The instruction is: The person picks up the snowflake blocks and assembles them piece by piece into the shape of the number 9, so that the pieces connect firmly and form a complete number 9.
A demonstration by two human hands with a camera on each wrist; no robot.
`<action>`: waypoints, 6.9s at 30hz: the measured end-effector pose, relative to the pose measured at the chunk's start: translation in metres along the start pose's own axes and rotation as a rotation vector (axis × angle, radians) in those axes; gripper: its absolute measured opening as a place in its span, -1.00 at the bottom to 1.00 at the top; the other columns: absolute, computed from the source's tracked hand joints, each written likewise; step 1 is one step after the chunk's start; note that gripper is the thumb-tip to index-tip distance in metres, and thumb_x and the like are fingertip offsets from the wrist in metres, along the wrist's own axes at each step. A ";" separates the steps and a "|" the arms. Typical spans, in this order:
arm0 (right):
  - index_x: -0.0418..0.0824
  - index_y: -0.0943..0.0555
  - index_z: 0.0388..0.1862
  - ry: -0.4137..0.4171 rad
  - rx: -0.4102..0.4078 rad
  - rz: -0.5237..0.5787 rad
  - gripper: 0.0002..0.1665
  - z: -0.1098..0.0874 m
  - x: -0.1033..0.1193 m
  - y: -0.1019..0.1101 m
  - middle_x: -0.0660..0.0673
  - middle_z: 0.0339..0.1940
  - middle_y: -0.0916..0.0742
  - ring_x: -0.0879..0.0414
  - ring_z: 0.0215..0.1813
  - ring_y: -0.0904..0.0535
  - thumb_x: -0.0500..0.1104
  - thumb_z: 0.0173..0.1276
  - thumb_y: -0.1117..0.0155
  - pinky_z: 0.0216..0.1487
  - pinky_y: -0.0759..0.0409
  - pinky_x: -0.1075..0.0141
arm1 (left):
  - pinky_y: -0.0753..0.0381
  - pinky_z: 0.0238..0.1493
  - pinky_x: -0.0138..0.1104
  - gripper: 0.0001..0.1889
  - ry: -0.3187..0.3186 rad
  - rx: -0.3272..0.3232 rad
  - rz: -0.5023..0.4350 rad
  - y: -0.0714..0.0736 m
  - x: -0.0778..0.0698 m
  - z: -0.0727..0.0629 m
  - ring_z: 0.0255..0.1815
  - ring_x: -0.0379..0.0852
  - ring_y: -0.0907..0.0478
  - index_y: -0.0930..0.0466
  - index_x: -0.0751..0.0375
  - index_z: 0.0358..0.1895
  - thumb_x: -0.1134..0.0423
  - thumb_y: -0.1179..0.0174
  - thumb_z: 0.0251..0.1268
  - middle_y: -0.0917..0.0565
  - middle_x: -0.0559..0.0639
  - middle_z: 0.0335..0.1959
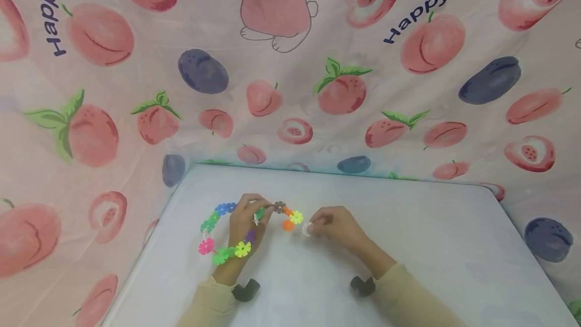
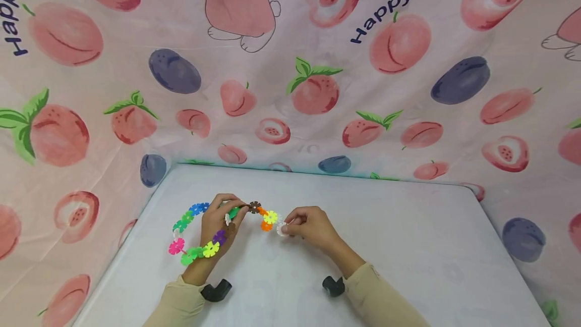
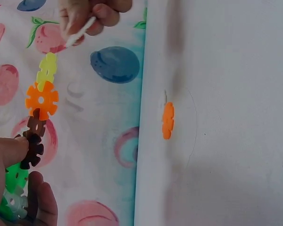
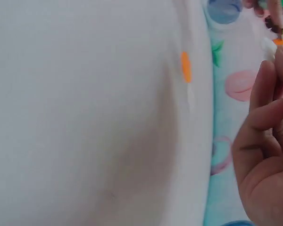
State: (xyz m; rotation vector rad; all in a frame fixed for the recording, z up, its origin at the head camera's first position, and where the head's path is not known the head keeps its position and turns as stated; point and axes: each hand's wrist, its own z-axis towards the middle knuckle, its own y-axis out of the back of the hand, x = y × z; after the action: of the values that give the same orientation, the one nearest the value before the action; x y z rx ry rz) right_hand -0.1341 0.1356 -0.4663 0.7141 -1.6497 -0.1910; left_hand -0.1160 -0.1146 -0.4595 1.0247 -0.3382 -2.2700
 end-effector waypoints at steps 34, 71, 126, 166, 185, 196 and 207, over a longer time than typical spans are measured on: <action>0.03 -0.73 -0.36 0.455 -0.372 -0.064 -0.86 -0.024 0.024 -0.006 0.20 -0.42 -0.81 0.36 -0.37 -0.70 -0.21 0.25 -0.54 -0.26 -0.72 0.36 | -0.55 -0.43 -0.36 -0.94 0.017 -0.117 -0.039 -0.004 -0.011 -0.002 -0.37 -0.07 -0.61 -0.75 0.26 -0.32 0.33 -0.39 0.25 -0.67 0.10 -0.25; -0.13 -0.70 -0.35 0.530 -0.390 -0.010 -0.91 -0.027 0.017 -0.013 0.16 -0.42 -0.79 0.33 -0.35 -0.72 -0.25 0.28 -0.49 -0.12 -0.76 0.29 | -0.56 -0.26 -0.42 -0.96 -0.019 -0.114 -0.090 -0.002 -0.015 0.000 -0.32 -0.06 -0.61 -0.74 0.22 -0.34 0.34 -0.39 0.25 -0.65 0.07 -0.23; -0.08 -0.76 -0.03 0.109 -0.085 -0.243 -0.81 0.036 0.000 -0.019 0.03 -0.10 -0.74 0.10 -0.03 -0.62 -0.12 0.46 -0.31 0.09 -0.66 0.08 | -0.57 -0.02 -0.42 -0.94 -0.033 -0.086 -0.114 0.014 -0.002 -0.002 -0.12 0.04 -0.64 -0.74 0.23 -0.24 0.37 -0.38 0.24 -0.65 0.14 -0.13; -0.08 -0.71 0.04 -0.050 0.116 0.170 -0.70 0.010 -0.002 0.002 -0.09 -0.19 -0.78 0.03 -0.14 -0.70 -0.06 0.37 -0.40 -0.02 -0.73 0.23 | -0.61 0.03 -0.33 -0.78 0.011 -0.030 -0.056 0.009 -0.001 -0.002 -0.04 0.03 -0.62 -0.71 0.25 -0.05 0.34 -0.40 0.26 -0.61 0.13 -0.06; -0.31 -0.60 0.04 -0.124 0.059 0.607 -0.68 -0.009 0.025 0.015 -0.18 -0.28 -0.77 0.07 -0.31 -0.72 -0.18 0.39 -0.36 -0.21 -0.71 0.38 | -0.57 -0.11 -0.22 -0.94 0.126 -0.086 -0.037 0.009 0.000 0.000 -0.11 0.01 -0.59 -0.74 0.21 -0.24 0.30 -0.36 0.31 -0.61 0.14 -0.16; -0.31 -0.60 0.01 -0.118 0.051 0.641 -0.71 -0.011 0.030 0.013 -0.19 -0.27 -0.76 0.08 -0.33 -0.74 -0.19 0.39 -0.36 -0.20 -0.73 0.38 | -0.62 -0.08 -0.20 -0.93 0.136 -0.075 -0.040 0.010 -0.003 -0.002 -0.12 0.00 -0.60 -0.73 0.23 -0.23 0.30 -0.35 0.32 -0.61 0.15 -0.15; -0.34 -0.58 -0.03 -0.119 -0.008 0.581 -0.77 -0.014 0.039 0.010 -0.18 -0.28 -0.75 0.05 -0.30 -0.77 -0.25 0.41 -0.33 -0.10 -0.76 0.29 | -0.56 -0.08 -0.29 -0.95 0.088 -0.109 -0.063 0.010 -0.004 -0.003 -0.11 0.02 -0.59 -0.76 0.22 -0.26 0.33 -0.35 0.29 -0.60 0.17 -0.15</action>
State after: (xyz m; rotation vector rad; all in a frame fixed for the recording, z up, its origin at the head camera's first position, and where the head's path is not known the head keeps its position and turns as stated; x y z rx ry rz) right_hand -0.1256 0.1254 -0.4254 0.1977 -1.8990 0.1793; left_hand -0.1070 -0.1192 -0.4547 1.0875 -0.1453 -2.2637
